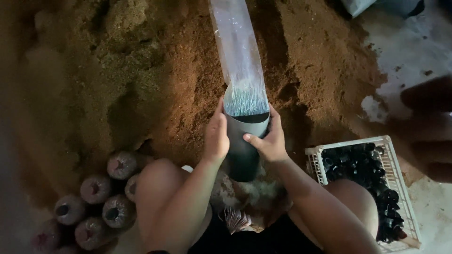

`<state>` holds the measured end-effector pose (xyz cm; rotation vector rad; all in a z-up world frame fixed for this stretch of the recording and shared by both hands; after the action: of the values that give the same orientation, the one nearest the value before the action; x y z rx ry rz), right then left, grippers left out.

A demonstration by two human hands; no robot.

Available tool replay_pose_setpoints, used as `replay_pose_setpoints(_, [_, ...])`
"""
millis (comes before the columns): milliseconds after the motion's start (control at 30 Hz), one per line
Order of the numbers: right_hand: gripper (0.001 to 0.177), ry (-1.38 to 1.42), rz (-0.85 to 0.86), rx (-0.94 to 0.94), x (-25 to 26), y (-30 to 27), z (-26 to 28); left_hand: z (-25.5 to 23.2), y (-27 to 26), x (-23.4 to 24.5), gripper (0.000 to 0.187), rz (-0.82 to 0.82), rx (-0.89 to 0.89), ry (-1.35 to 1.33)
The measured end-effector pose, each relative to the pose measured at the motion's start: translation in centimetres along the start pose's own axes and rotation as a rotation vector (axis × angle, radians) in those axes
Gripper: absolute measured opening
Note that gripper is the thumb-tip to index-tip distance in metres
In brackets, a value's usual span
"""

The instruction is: The person fills a plastic bag with substrate by sliding it over a cylindrical tube and packing the material inside, then secures the bag with a plastic ring and lid before placing it on the floor.

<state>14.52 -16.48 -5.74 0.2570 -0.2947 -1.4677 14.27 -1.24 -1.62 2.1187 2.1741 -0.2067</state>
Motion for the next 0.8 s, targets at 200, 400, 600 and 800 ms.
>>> replay_pose_setpoints(200, [0.118, 0.095, -0.095, -0.058, 0.2, 0.1, -2.5, 4.8, 1.8, 4.4, 0.039, -0.175, -0.016, -0.281])
replay_pose_setpoints(400, [0.118, 0.187, -0.041, 0.028, 0.9, 0.4, -1.3, 5.8, 2.5, 2.2, 0.067, 0.176, 0.223, -0.542])
replay_pose_setpoints(600, [0.107, 0.165, 0.019, 0.050, 0.5, -0.5, -0.2, 5.7, 2.0, 1.6, 0.081, 0.219, 0.233, -0.531])
replay_pose_setpoints(800, [0.109, 0.196, -0.103, 0.022, 1.5, -1.5, -0.1, 5.7, 1.5, 1.1, 0.076, 0.252, 0.284, -0.548])
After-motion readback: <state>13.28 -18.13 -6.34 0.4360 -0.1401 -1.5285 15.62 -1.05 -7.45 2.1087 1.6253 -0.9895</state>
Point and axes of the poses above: each hand's wrist, its own y-axis towards the middle knuckle, its own x-axis out of the back of the hand, z = x × y, the point moved 10 cm from there along y, towards the middle knuckle, and after that the axes turned 10 degrees about x, right-handed, at the moved point
